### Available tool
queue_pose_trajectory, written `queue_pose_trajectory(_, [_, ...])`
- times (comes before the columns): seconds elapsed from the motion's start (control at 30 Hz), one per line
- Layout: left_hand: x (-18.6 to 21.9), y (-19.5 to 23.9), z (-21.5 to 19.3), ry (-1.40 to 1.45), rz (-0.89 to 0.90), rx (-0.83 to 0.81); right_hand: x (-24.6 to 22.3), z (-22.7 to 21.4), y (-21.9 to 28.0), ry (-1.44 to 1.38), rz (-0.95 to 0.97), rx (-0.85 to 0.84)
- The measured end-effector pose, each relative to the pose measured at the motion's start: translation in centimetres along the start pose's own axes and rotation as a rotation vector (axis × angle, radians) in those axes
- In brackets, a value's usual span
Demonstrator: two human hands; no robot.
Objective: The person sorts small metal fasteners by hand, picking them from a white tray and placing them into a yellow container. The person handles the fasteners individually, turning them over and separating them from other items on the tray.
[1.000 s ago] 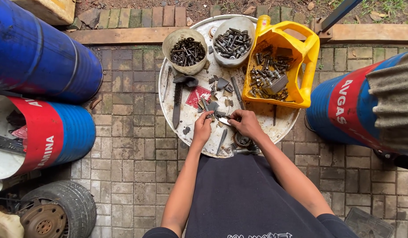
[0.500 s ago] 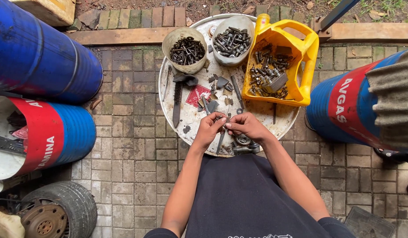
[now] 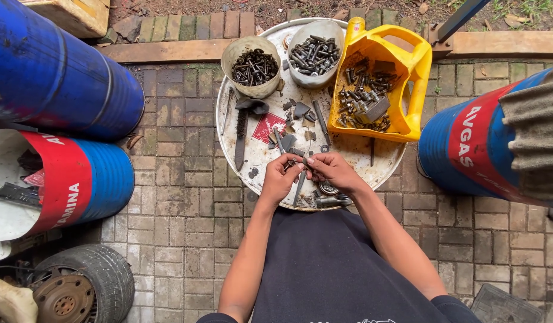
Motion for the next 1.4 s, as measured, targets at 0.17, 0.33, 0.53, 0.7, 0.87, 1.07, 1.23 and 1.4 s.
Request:
queue_pose_trajectory(0.17, [1.8, 1.4, 1.2, -0.059, 0.025, 0.101, 0.3, -0.1, 0.5, 0.087, -0.097, 0.028])
queue_pose_trajectory(0.33, [2.0, 1.9, 1.7, -0.071, 0.036, 0.08, 0.1, -0.7, 0.3, 0.068, -0.094, 0.066])
queue_pose_trajectory(0.53, [1.9, 0.9, 1.6, 0.007, 0.051, -0.055, 0.2, -1.0, -0.7, 0.077, -0.139, 0.134])
queue_pose_trajectory(0.7, [1.7, -0.7, 1.4, 0.195, -0.064, -0.235, 1.0, -1.1, -2.4, 0.006, -0.23, 0.242])
queue_pose_trajectory(0.87, [1.6, -1.6, 1.8, 0.206, -0.078, -0.259, -1.7, 0.4, -1.3, -0.031, -0.271, 0.321])
queue_pose_trajectory(1.07, [2.3, -1.6, 2.5, 0.216, -0.046, -0.24, -3.2, 0.8, -0.8, -0.091, -0.27, 0.377])
queue_pose_trajectory(1.23, [3.4, -0.8, 2.5, 0.112, 0.068, -0.136, -4.9, 2.4, 0.4, 0.016, -0.287, 0.391])
queue_pose_trajectory(1.4, [7.1, 0.6, 3.4, -0.328, 0.377, 0.058, -6.2, 4.4, 0.6, 0.033, -0.339, 0.502])
Point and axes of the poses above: each hand's wrist, its own y-axis away from the middle knuckle, its own z-axis out of the palm, x = y × z, the point moved 2 cm from there along -y, towards the middle knuckle, and after that the axes turned 15 degrees about x, right-handed, at the moved point
